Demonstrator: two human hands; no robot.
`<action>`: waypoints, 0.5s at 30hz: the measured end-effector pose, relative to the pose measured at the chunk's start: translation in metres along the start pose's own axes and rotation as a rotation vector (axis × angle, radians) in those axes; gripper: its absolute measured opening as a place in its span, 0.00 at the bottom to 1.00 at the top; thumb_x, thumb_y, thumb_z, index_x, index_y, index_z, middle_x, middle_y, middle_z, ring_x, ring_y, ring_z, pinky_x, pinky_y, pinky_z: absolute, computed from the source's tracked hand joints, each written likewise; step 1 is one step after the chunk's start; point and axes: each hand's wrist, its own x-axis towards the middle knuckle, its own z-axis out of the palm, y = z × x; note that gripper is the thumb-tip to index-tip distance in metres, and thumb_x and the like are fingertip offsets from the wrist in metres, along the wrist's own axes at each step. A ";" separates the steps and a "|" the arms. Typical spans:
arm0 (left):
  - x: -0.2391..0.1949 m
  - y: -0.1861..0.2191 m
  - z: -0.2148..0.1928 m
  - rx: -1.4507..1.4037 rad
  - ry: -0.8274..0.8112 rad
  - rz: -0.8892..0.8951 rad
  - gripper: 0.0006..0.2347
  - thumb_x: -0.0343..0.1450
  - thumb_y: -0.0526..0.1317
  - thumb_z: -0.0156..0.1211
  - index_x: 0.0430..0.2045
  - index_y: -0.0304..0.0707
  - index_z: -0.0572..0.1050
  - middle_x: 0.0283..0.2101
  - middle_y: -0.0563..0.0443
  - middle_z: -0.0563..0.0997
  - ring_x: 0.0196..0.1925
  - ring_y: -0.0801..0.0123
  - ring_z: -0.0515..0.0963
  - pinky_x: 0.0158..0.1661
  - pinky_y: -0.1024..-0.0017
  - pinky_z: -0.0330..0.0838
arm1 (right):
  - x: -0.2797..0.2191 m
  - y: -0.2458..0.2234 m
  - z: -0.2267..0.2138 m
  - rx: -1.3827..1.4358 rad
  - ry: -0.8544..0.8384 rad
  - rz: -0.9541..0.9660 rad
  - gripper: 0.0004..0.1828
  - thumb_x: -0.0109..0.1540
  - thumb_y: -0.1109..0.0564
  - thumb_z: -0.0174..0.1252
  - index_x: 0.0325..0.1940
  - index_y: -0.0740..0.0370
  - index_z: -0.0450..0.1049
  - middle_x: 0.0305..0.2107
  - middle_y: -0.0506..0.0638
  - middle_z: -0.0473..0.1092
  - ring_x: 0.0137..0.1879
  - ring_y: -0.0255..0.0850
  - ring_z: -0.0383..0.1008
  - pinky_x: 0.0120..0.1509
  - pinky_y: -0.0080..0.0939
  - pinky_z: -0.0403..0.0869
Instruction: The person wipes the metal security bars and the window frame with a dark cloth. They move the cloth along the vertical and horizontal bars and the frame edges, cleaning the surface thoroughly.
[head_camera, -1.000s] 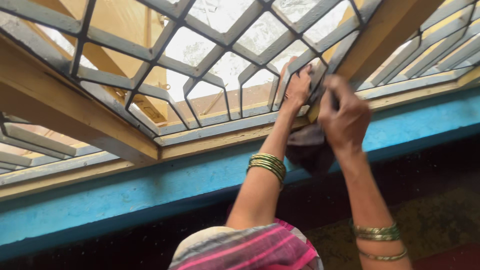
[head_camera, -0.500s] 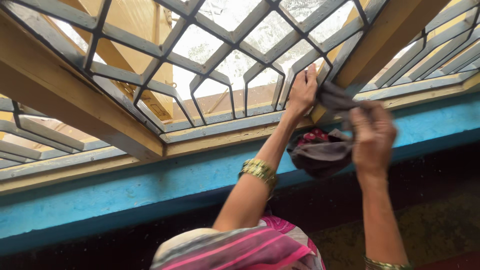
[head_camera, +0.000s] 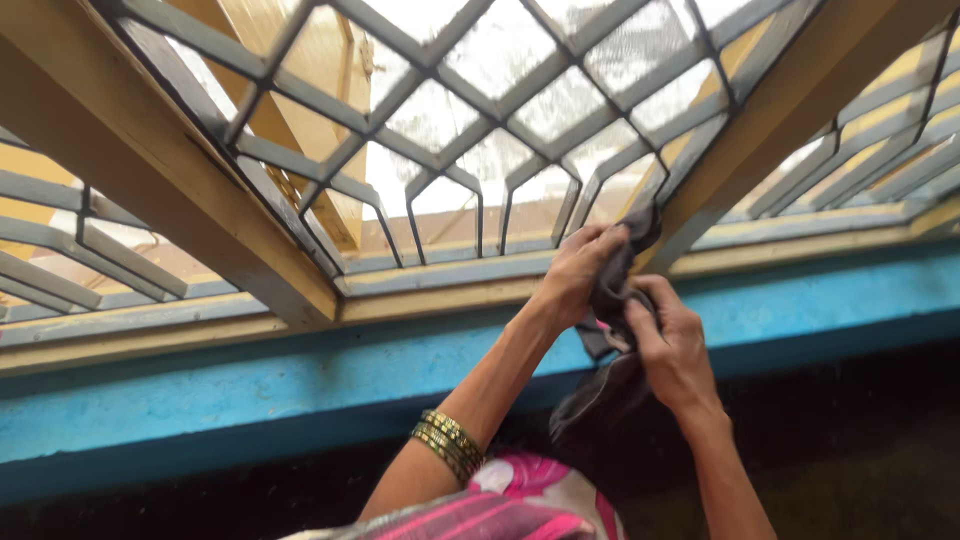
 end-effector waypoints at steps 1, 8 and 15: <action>-0.001 0.013 0.007 0.051 0.010 0.068 0.13 0.75 0.36 0.57 0.51 0.26 0.76 0.38 0.45 0.82 0.35 0.63 0.81 0.37 0.65 0.76 | 0.007 0.002 -0.006 0.019 0.012 0.047 0.08 0.67 0.58 0.56 0.47 0.65 0.72 0.29 0.48 0.71 0.37 0.34 0.71 0.42 0.36 0.71; -0.052 0.080 0.078 0.972 0.002 0.756 0.09 0.68 0.35 0.52 0.27 0.33 0.81 0.36 0.48 0.78 0.37 0.64 0.80 0.42 0.62 0.76 | 0.034 -0.002 -0.011 0.136 0.166 -0.397 0.11 0.71 0.55 0.53 0.50 0.65 0.61 0.56 0.57 0.55 0.63 0.40 0.65 0.64 0.40 0.76; -0.063 0.111 0.081 1.364 0.118 0.892 0.08 0.71 0.37 0.55 0.37 0.35 0.81 0.42 0.43 0.79 0.49 0.53 0.77 0.54 0.57 0.72 | 0.065 0.019 0.045 0.481 0.237 -0.321 0.14 0.77 0.53 0.53 0.55 0.68 0.61 0.59 0.54 0.61 0.63 0.40 0.64 0.68 0.39 0.69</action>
